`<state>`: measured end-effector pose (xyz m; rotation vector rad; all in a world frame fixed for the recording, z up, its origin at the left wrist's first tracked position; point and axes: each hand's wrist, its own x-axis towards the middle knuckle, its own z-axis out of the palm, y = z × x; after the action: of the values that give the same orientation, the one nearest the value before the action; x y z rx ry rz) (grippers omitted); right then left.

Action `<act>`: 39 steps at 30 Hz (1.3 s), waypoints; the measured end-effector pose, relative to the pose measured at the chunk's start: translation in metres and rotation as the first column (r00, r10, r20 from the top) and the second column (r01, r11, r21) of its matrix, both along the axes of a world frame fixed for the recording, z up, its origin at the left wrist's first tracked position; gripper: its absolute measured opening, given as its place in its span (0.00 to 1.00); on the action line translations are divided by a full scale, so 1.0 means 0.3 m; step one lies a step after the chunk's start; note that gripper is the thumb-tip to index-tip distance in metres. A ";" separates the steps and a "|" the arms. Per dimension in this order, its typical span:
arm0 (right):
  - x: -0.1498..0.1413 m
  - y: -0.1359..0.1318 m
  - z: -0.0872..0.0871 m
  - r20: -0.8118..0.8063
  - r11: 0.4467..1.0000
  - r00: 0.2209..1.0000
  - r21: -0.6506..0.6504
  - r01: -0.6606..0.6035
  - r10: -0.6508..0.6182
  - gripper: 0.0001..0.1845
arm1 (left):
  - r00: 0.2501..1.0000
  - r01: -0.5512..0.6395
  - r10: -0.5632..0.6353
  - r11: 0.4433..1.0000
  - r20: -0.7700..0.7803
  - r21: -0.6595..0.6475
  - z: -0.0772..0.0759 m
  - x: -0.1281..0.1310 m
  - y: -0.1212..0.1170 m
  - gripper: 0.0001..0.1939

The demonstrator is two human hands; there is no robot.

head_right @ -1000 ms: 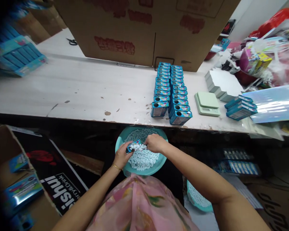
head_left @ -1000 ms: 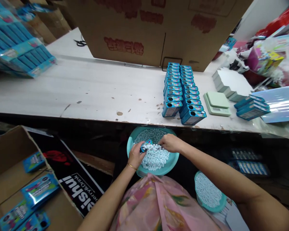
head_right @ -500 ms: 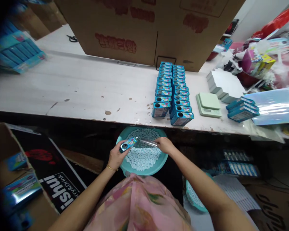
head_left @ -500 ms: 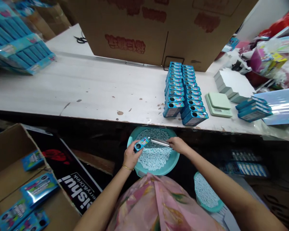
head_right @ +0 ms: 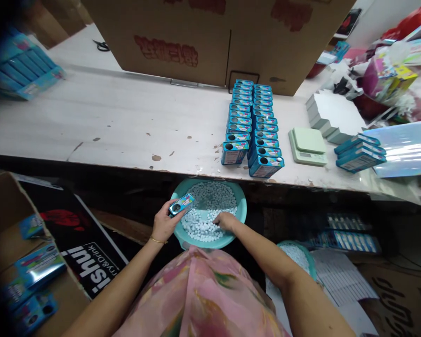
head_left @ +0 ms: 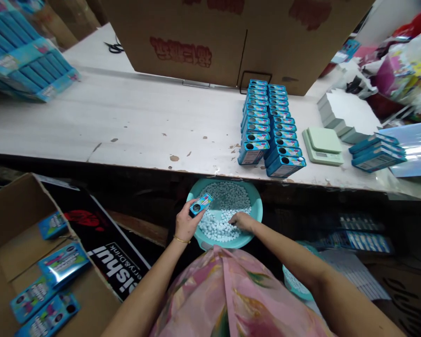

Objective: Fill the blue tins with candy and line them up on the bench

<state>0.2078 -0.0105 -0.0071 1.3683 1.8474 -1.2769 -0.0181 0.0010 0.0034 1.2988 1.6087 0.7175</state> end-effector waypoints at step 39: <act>-0.063 -0.024 -0.016 0.145 0.986 0.981 0.089 -0.144 0.131 0.17 | 0.999 0.008 -0.007 1.000 -0.046 0.010 0.027 0.005 -0.004 0.19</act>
<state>0.1889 -0.0177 -0.0118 1.3189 1.8946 -1.0076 -0.0165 -0.0001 0.0115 1.3367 1.6382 0.6967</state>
